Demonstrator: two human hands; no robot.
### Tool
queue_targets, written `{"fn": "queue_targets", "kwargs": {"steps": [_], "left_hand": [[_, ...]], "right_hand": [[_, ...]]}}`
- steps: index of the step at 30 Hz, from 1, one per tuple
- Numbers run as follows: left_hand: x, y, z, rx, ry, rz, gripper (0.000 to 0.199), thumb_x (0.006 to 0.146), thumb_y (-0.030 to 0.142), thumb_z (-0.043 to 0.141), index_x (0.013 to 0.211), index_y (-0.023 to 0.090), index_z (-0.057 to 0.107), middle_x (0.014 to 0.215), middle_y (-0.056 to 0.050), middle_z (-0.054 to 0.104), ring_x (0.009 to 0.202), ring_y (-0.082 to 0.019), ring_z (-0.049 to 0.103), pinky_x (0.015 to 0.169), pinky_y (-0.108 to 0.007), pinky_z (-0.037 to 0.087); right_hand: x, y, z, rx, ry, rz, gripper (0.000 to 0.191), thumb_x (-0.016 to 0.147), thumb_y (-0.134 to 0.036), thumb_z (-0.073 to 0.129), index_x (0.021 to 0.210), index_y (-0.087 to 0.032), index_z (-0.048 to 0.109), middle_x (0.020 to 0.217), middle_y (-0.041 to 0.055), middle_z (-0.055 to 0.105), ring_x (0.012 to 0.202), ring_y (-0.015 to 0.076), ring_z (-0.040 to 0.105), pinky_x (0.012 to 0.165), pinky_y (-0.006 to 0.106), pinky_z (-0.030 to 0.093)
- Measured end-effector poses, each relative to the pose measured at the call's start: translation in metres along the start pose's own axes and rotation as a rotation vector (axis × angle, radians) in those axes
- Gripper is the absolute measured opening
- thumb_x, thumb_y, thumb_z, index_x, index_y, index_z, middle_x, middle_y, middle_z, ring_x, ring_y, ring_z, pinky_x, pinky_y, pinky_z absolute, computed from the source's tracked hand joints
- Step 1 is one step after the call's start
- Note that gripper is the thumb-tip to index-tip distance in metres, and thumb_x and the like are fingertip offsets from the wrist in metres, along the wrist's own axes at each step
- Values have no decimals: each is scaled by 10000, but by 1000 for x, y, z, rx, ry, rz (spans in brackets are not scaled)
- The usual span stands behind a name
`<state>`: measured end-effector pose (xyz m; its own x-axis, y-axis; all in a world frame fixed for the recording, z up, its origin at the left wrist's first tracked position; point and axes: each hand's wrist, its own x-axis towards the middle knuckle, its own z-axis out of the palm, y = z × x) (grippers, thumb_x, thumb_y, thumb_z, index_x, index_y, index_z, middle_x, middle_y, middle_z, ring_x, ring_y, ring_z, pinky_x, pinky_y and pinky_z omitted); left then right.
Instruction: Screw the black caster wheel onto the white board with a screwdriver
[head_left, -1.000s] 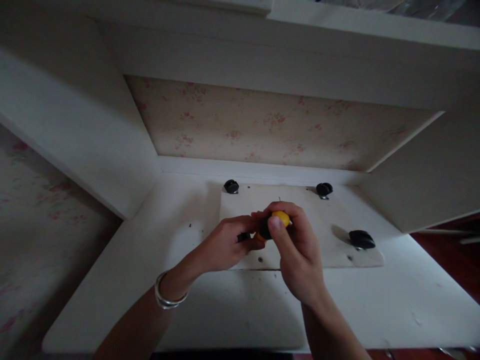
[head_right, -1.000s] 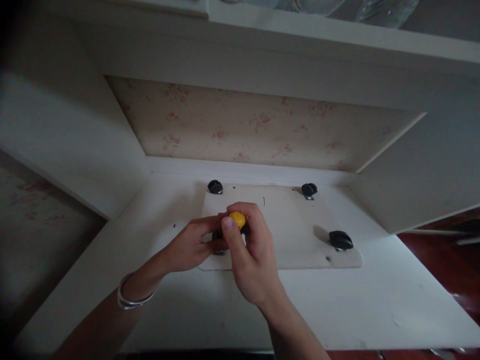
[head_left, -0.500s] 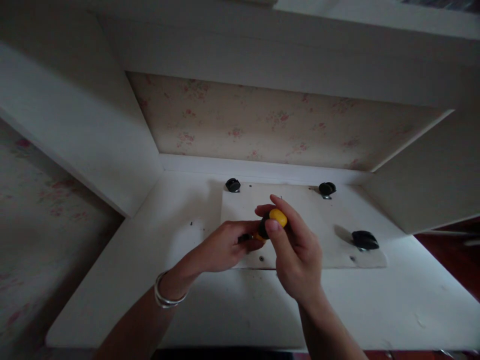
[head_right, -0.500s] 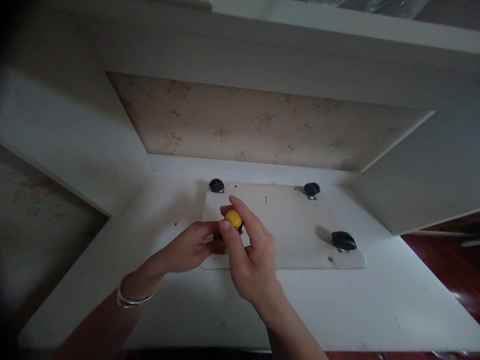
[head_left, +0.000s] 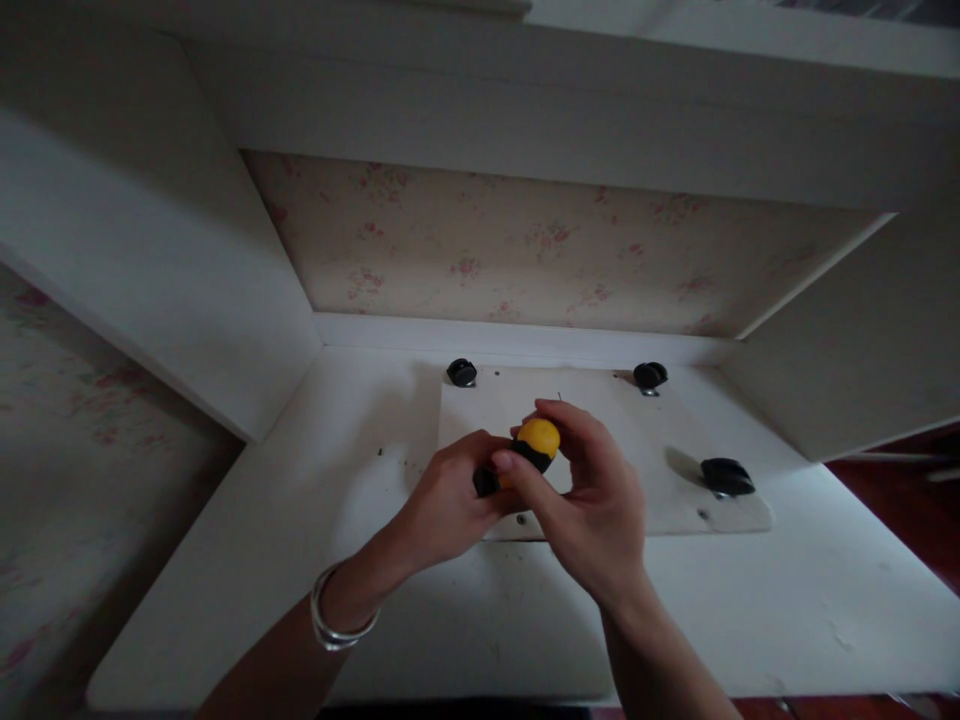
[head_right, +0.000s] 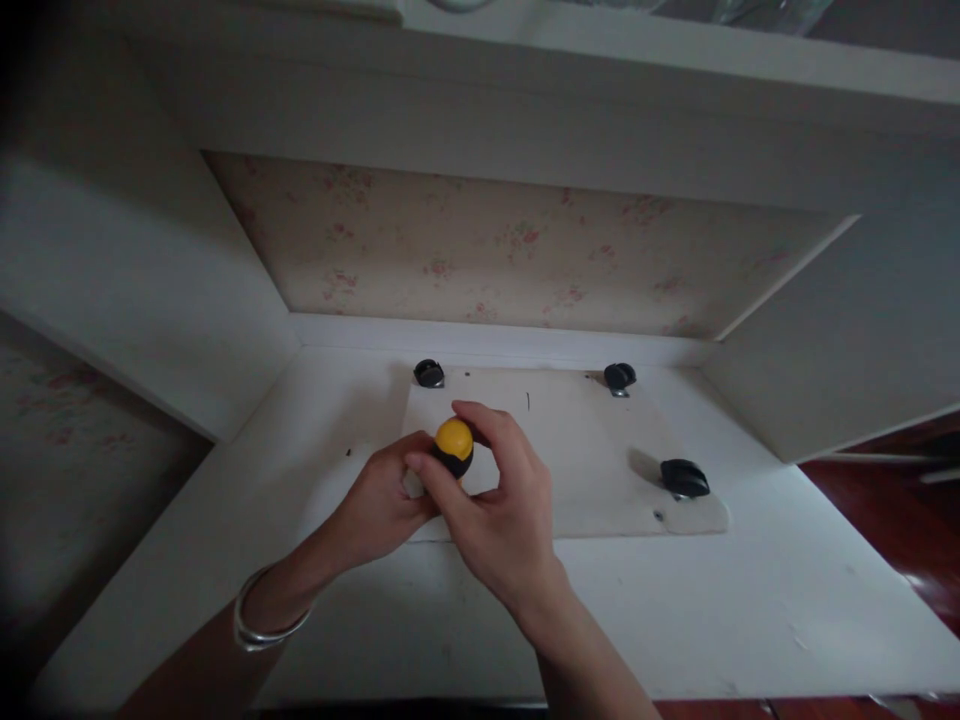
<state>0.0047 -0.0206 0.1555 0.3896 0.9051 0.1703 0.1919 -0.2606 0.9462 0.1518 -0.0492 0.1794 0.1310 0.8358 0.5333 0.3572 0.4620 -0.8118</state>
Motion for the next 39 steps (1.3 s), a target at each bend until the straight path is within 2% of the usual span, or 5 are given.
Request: {"fn": "queue_targets", "kwargs": {"steps": [6,10,15,22,39], "left_hand": [[1,-2,-12,-148,-296,13,189,951,292,573,1083,189,661,972,-31,695,864,-170,623,796,-310,503],[4,2,-10,-59,-183,-30,125,868,268,684,973,200,693,871,1,702,775,-157,616,720,-280,485],[4,1,-1,63,52,8,246,758,345,806,895,201,661,935,-23,655,816,-184,615,756,-321,493],[0,-4,-17,-64,-229,9,203,963,328,550,1037,179,666,919,-47,687,820,-183,630,765,-323,522],[4,12,-9,-87,-241,20,166,864,214,690,1023,199,737,961,-11,758,827,-164,656,760,-273,503]], "right_hand": [[4,-4,-13,10,-95,66,432,884,-299,737,1298,-351,624,1147,12,738,1001,210,710,911,410,595],[6,-4,-21,179,-306,51,518,972,-273,620,1448,-408,466,1332,19,654,1209,218,628,1009,450,549],[9,-3,-15,1,-121,-37,499,814,-284,811,1265,-322,602,1181,39,674,1055,222,679,948,433,583],[7,-2,-18,181,-246,31,461,959,-223,622,1384,-357,506,1277,39,658,1173,218,646,1004,445,561],[-1,-15,-27,31,-288,-48,562,944,-265,650,1450,-367,428,1462,66,511,1296,259,550,1075,487,492]]}}
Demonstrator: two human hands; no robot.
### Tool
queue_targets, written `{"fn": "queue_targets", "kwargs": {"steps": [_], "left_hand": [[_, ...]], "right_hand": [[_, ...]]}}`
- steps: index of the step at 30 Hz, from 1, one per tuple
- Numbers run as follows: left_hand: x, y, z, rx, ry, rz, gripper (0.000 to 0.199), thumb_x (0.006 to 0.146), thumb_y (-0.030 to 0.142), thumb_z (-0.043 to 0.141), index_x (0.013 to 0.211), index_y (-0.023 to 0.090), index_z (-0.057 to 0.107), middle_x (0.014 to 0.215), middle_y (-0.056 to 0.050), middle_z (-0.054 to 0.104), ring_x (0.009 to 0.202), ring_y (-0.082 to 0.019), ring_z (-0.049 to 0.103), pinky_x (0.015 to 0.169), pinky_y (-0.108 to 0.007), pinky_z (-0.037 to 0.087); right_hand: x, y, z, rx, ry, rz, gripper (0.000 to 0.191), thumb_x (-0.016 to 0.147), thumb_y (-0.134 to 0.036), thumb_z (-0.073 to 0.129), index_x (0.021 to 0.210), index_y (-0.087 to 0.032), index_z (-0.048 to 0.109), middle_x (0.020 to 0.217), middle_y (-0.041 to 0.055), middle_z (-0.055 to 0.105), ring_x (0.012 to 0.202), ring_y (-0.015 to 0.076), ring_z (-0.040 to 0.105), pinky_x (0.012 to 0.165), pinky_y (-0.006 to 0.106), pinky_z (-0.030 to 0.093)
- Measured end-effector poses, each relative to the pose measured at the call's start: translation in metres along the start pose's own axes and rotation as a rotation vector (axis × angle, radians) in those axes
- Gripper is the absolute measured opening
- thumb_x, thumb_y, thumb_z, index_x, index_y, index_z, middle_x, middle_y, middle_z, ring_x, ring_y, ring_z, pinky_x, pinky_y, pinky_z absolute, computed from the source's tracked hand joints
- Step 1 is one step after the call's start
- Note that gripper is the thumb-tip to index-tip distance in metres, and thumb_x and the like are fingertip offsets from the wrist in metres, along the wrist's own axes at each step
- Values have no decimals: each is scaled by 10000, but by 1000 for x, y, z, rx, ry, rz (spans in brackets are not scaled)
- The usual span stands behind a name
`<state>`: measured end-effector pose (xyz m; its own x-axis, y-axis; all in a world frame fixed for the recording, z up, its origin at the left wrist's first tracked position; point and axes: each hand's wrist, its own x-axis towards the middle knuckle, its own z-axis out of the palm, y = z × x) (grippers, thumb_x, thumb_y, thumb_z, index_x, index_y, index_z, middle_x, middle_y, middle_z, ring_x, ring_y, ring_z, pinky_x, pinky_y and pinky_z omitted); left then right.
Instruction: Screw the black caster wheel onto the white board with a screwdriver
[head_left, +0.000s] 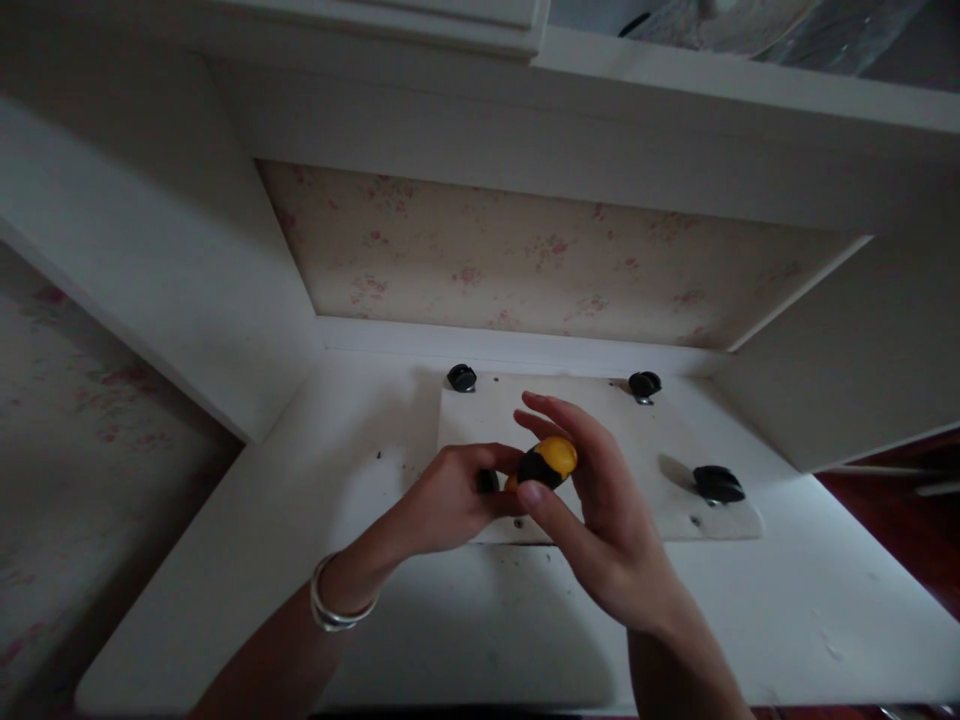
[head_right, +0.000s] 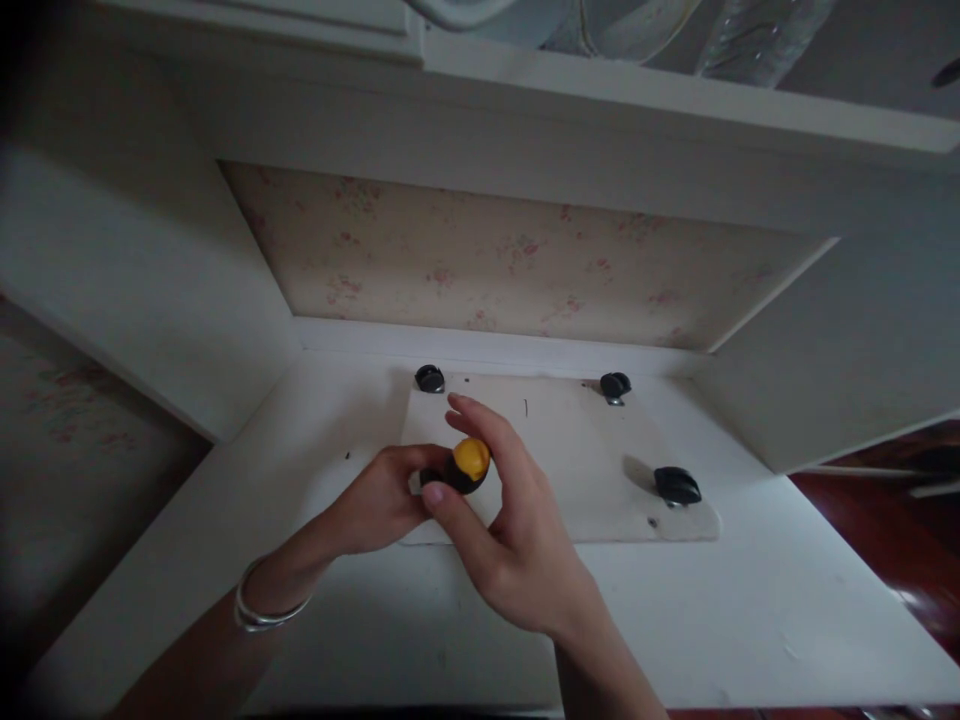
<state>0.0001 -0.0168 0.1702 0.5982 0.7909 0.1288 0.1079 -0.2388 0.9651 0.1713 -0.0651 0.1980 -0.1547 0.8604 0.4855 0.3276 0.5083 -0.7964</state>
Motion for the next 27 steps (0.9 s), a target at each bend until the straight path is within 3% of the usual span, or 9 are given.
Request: {"fn": "queue_targets", "kwargs": {"steps": [4,8,10,14,19,21,25,27], "left_hand": [[1,-5,5,-5,51,4,178,815,236,746,990,205,729,952,-5,749,823,-165,647,751,-272,506],[0,-7,-3,-2,-117,22,178,915,294,641,1046,189,701,965,-25,726,830,-157,632,762,-272,505],[1,-6,-7,27,-143,20,188,950,301,590,1051,190,704,946,-19,723,815,-149,625,748,-263,494],[2,-1,-7,71,-63,26,127,907,229,634,991,207,727,914,9,736,802,-142,626,756,-254,484],[2,-2,-3,15,31,-23,141,831,208,719,972,203,725,930,-1,722,819,-148,625,750,-251,492],[2,-5,-4,-8,4,-12,175,825,250,740,993,202,719,938,-8,704,839,-154,611,758,-256,491],[2,-8,-8,-45,-173,51,144,923,267,610,1002,199,710,892,0,683,771,-132,574,728,-256,469],[3,-8,-7,-26,-157,23,135,922,243,599,966,200,719,877,5,694,758,-130,573,725,-258,462]], "right_hand": [[3,3,3,-169,141,-57,452,877,-240,740,1290,-321,577,1172,38,675,1037,212,677,904,392,586],[2,8,-2,-142,44,-31,533,967,-228,598,1464,-356,452,1435,43,575,1280,248,580,1076,478,511],[3,7,-5,-88,3,-36,565,989,-248,551,1513,-370,379,1499,38,514,1335,258,536,1102,504,492],[5,2,-4,-138,11,-61,591,973,-282,592,1515,-342,364,1489,69,513,1275,251,587,1041,466,548],[3,-1,-1,-348,211,-88,464,862,-277,763,1295,-291,594,1189,46,695,985,210,713,880,378,618],[1,-1,-3,-322,129,-105,467,924,-231,682,1365,-314,556,1278,40,677,1092,211,690,960,390,591],[-1,-2,-9,-217,-89,-95,575,1009,-184,508,1534,-357,348,1568,32,430,1352,220,521,1125,449,477],[0,-4,-9,-226,-82,-80,570,1008,-207,521,1533,-344,349,1556,43,444,1362,228,509,1134,468,467]]}}
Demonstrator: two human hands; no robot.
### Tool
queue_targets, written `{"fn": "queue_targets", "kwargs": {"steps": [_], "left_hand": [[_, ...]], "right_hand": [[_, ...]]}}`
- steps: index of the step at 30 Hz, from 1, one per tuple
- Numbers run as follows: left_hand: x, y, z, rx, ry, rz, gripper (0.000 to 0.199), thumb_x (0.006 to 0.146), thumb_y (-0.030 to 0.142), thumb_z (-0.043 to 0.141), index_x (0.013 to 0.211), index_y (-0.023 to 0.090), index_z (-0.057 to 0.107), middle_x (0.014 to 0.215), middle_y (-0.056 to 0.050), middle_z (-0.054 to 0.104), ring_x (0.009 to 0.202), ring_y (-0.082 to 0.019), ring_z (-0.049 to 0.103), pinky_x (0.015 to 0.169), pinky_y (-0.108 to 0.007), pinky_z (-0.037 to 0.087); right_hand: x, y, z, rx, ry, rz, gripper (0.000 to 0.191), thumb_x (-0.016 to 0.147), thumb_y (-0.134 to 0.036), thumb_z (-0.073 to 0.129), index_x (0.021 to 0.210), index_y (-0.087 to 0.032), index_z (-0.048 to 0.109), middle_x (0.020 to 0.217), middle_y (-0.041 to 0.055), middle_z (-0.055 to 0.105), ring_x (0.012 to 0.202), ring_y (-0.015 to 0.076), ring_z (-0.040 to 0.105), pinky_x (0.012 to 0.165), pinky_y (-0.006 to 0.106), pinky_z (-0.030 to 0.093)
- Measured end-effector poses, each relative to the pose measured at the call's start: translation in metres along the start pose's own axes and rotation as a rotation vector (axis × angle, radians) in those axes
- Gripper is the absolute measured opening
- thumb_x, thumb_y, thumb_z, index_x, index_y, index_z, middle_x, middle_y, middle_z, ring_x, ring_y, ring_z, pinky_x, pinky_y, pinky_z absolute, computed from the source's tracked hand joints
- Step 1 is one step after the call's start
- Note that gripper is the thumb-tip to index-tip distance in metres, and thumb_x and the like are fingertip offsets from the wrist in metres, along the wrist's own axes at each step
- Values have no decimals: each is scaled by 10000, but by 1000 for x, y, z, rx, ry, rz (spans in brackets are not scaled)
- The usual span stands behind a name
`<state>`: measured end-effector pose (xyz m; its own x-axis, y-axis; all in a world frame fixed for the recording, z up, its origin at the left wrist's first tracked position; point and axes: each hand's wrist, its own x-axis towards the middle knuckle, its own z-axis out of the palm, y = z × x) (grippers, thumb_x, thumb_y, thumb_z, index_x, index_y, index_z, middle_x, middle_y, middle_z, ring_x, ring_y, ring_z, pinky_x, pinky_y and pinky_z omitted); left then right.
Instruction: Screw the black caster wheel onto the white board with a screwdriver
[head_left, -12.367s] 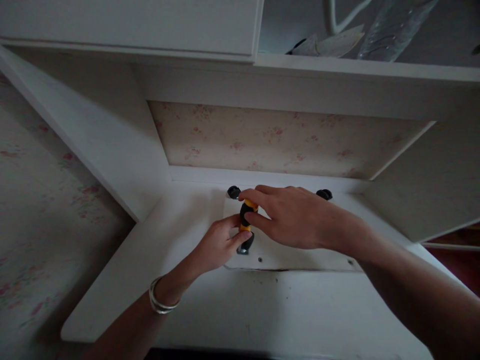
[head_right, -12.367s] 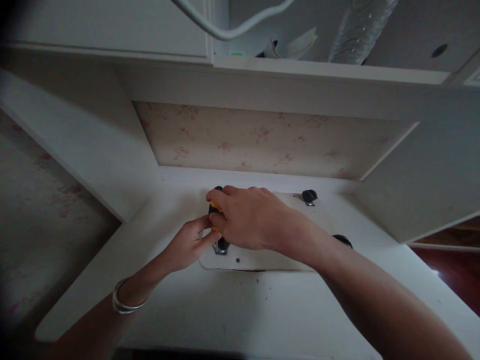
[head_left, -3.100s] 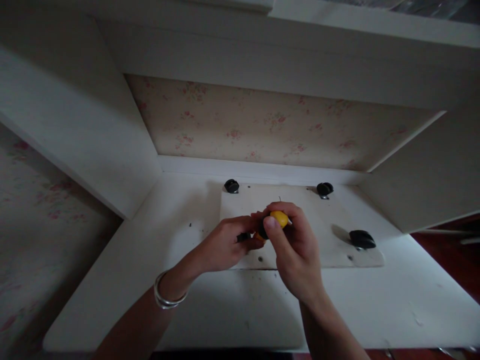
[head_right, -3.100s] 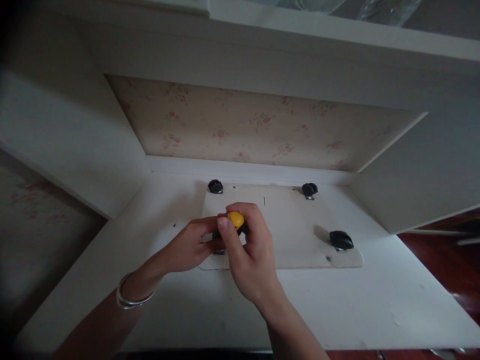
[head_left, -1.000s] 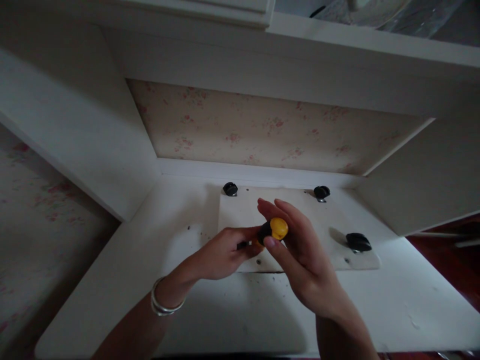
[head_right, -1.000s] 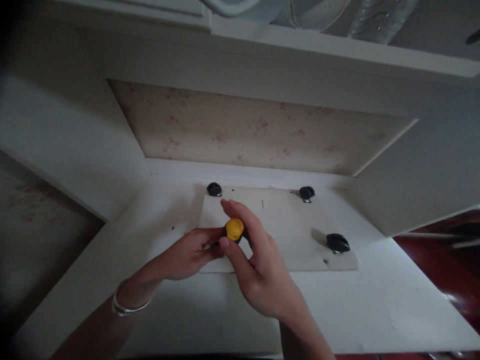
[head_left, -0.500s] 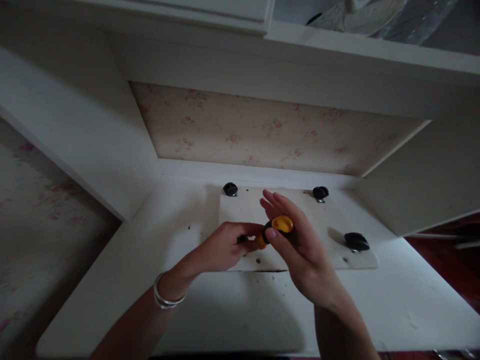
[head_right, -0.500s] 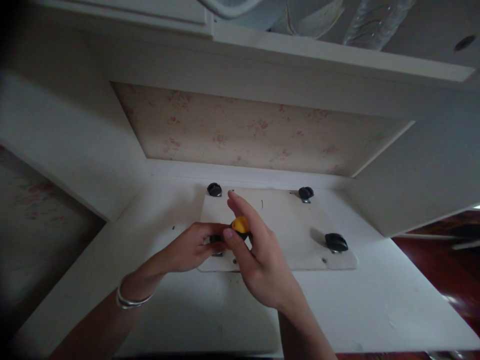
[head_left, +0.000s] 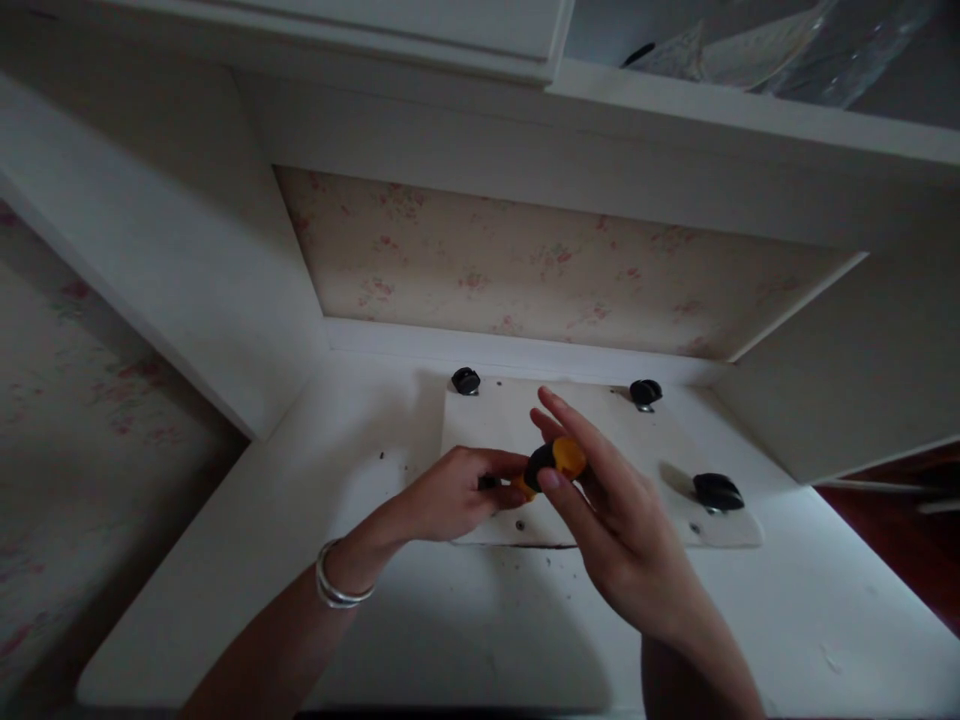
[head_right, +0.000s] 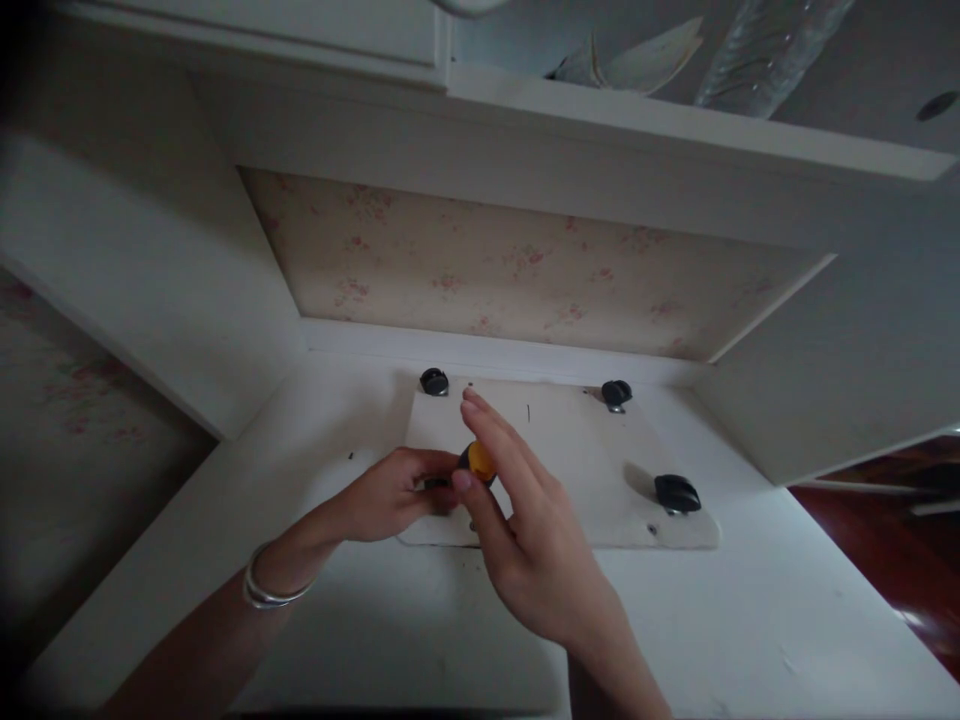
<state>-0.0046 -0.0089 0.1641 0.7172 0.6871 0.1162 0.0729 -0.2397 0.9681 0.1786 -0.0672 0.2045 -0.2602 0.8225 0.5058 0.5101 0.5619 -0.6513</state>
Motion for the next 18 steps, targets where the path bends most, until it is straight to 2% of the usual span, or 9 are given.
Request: {"fn": "queue_targets", "kwargs": {"steps": [2,4,5,7,9,11,13,16,18], "left_hand": [[1,0,2,26,77,-46,111,880,247,660,961,208,726,903,3,713,797,-144,598,749,-265,471],[1,-1,3,75,180,-86,176,805,279,757,965,211,727,927,-4,723,829,-162,623,765,-275,485],[2,-1,3,102,213,-94,230,759,295,804,958,211,727,926,-6,723,830,-168,630,762,-277,490],[2,0,1,115,190,-53,287,733,322,832,974,210,724,945,-13,722,842,-175,638,763,-281,494],[2,1,-1,73,88,28,231,826,330,752,1020,210,719,987,-22,721,872,-172,634,781,-283,491],[2,3,-2,34,10,53,166,920,295,630,1027,205,720,963,-16,720,836,-154,622,768,-276,480],[3,4,1,20,31,0,139,917,275,628,978,199,727,885,2,715,773,-141,606,725,-264,466],[5,2,5,39,183,-84,208,788,323,786,946,203,726,856,10,709,764,-151,608,684,-258,458],[6,-1,6,34,225,-89,311,715,352,849,949,199,713,902,-2,707,774,-158,609,668,-257,461]], "right_hand": [[1,-1,1,-70,124,-12,541,959,-236,625,1466,-312,453,1456,59,552,1283,230,581,1091,448,512],[2,-3,1,-156,234,-51,475,911,-216,694,1361,-291,562,1340,49,642,1185,206,647,1038,381,557],[2,-4,0,-178,237,-72,450,914,-188,685,1341,-284,580,1339,46,647,1183,192,650,1030,347,561],[1,-7,-2,-160,138,-108,469,960,-130,586,1404,-274,536,1451,49,571,1291,175,579,1076,312,520],[0,-8,-5,-102,10,-124,533,994,-108,494,1498,-269,429,1574,49,423,1415,175,443,1150,330,444],[1,-8,-6,-73,-36,-102,551,1012,-128,465,1533,-276,369,1601,41,378,1455,177,377,1188,362,391],[3,-6,-4,-106,43,-71,515,994,-188,547,1490,-269,434,1556,55,448,1427,197,427,1178,391,411],[3,-5,0,-169,227,-50,439,922,-220,680,1345,-262,571,1407,62,600,1281,203,586,1082,367,520],[1,-7,-2,-168,184,-64,445,949,-161,620,1375,-268,545,1435,56,581,1274,180,592,1059,324,534]]}}
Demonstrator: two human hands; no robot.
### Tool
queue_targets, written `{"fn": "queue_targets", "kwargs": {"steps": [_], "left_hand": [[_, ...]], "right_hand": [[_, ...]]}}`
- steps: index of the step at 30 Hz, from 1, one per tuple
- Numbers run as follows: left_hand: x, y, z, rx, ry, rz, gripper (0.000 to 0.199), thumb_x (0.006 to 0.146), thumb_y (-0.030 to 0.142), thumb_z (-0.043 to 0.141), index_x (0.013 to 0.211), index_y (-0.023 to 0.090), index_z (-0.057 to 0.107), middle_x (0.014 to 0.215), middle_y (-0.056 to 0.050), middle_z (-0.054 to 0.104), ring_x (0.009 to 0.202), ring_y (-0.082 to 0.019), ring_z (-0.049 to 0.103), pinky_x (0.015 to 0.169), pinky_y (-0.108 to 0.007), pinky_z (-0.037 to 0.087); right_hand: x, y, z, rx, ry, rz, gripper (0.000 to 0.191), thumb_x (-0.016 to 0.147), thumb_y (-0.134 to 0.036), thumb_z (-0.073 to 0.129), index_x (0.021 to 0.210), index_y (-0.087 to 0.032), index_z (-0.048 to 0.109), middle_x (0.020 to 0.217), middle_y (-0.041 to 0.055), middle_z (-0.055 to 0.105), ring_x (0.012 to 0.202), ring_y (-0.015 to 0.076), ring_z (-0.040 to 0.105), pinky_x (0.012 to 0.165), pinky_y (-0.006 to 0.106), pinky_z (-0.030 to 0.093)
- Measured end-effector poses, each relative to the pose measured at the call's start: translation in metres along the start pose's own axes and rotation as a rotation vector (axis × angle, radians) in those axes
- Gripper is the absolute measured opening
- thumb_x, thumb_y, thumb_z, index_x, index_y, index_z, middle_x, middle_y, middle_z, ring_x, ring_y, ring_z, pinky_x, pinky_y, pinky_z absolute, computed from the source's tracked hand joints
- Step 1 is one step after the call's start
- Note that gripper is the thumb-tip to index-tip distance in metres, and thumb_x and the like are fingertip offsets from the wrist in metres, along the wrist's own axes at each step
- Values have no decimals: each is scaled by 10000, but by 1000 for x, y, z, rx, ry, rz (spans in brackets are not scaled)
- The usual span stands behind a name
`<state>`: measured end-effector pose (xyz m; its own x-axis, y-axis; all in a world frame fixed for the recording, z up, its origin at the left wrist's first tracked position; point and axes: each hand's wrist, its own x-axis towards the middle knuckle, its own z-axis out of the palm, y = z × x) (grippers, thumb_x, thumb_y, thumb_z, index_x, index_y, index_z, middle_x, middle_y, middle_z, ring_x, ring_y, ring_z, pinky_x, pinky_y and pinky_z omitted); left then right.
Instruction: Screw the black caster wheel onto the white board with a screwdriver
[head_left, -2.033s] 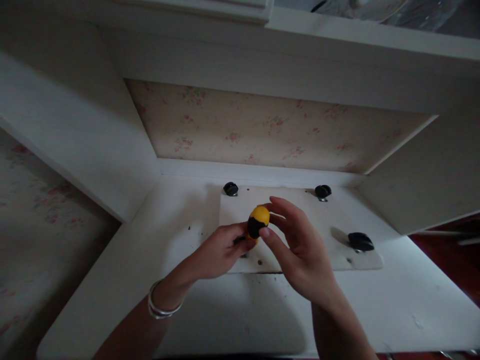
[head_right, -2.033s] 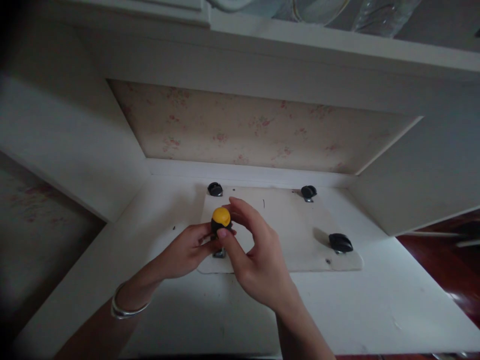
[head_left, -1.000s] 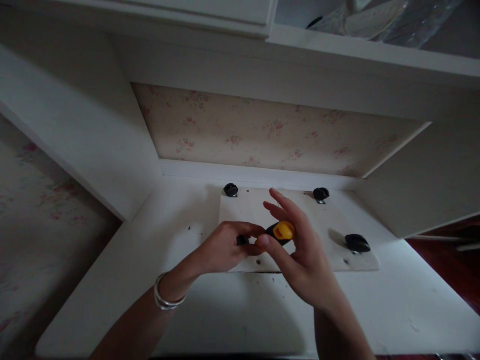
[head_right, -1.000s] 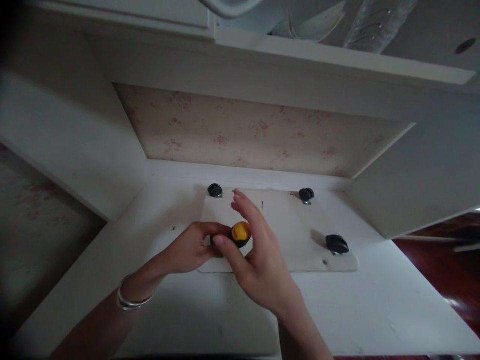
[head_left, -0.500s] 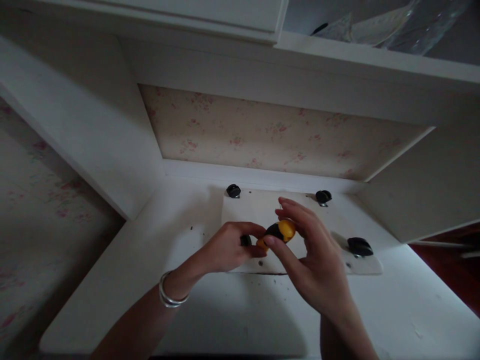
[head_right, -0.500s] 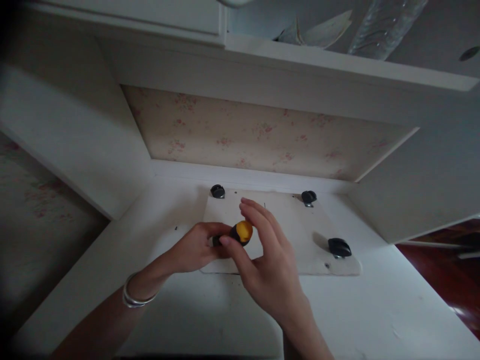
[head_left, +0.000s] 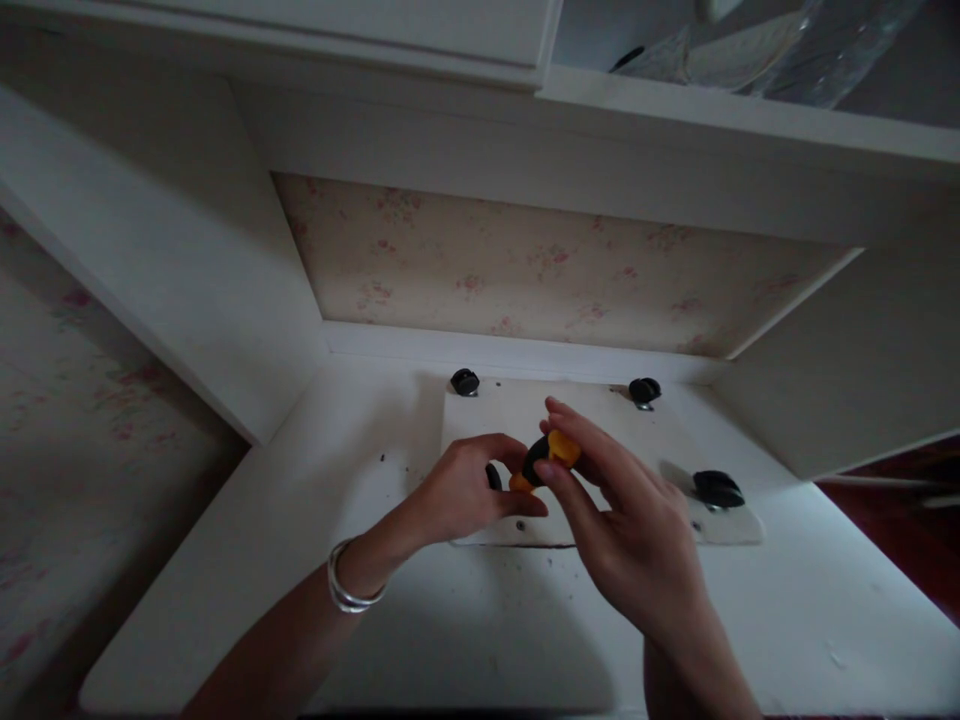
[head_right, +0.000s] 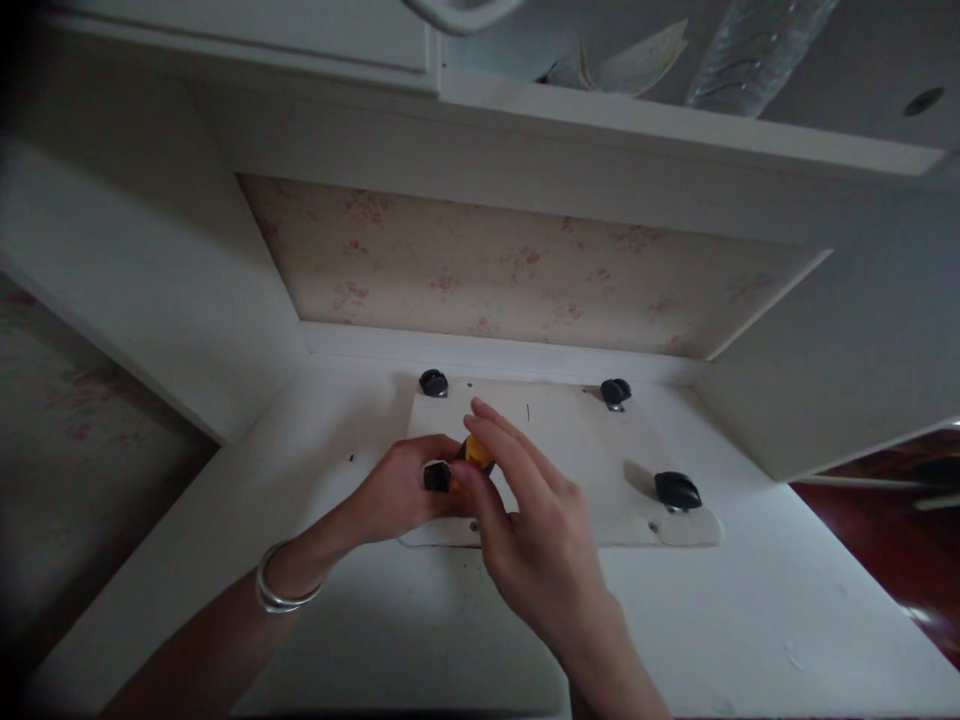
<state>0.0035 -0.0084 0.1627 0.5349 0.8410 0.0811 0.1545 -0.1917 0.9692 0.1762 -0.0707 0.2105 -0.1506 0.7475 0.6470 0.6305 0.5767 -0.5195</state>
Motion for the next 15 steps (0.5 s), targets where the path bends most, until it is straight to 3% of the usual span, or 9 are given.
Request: {"fn": "queue_targets", "kwargs": {"steps": [3,5,7,11,13,15], "left_hand": [[0,-2,-4,-70,-185,89,233,828,341,740,995,187,688,944,-29,693,793,-158,594,690,-267,479],[0,-1,-5,-58,-277,125,161,908,302,623,991,180,688,896,-27,681,774,-151,577,697,-272,479],[1,1,-4,-22,-230,82,144,898,294,632,956,180,698,841,-11,675,721,-141,566,662,-265,466],[2,3,0,64,-26,28,268,750,359,810,934,195,703,886,-7,692,769,-160,599,689,-271,474],[2,3,-1,84,-77,87,240,816,392,754,933,193,692,910,-18,690,815,-169,603,738,-285,482],[1,3,-3,41,-198,131,212,935,379,606,951,182,683,903,-28,686,807,-160,598,744,-288,484]], "right_hand": [[-2,-5,-8,37,-214,-57,554,1002,-87,450,1522,-263,377,1611,51,358,1441,175,401,1147,333,442],[-1,-6,-11,35,-265,-67,571,1016,-99,414,1554,-262,319,1649,43,268,1490,183,305,1182,360,395],[0,-6,-8,-8,-198,-35,542,1010,-166,494,1528,-259,368,1632,57,313,1473,203,347,1174,382,411],[3,0,2,-59,39,30,454,916,-224,687,1349,-264,557,1414,66,588,1259,215,603,1054,373,542],[4,2,1,-23,-15,13,440,954,-166,604,1374,-279,539,1439,55,572,1287,198,580,1060,358,534],[4,2,-2,29,-138,-19,499,995,-128,492,1465,-290,453,1558,48,444,1410,191,450,1131,369,466]]}}
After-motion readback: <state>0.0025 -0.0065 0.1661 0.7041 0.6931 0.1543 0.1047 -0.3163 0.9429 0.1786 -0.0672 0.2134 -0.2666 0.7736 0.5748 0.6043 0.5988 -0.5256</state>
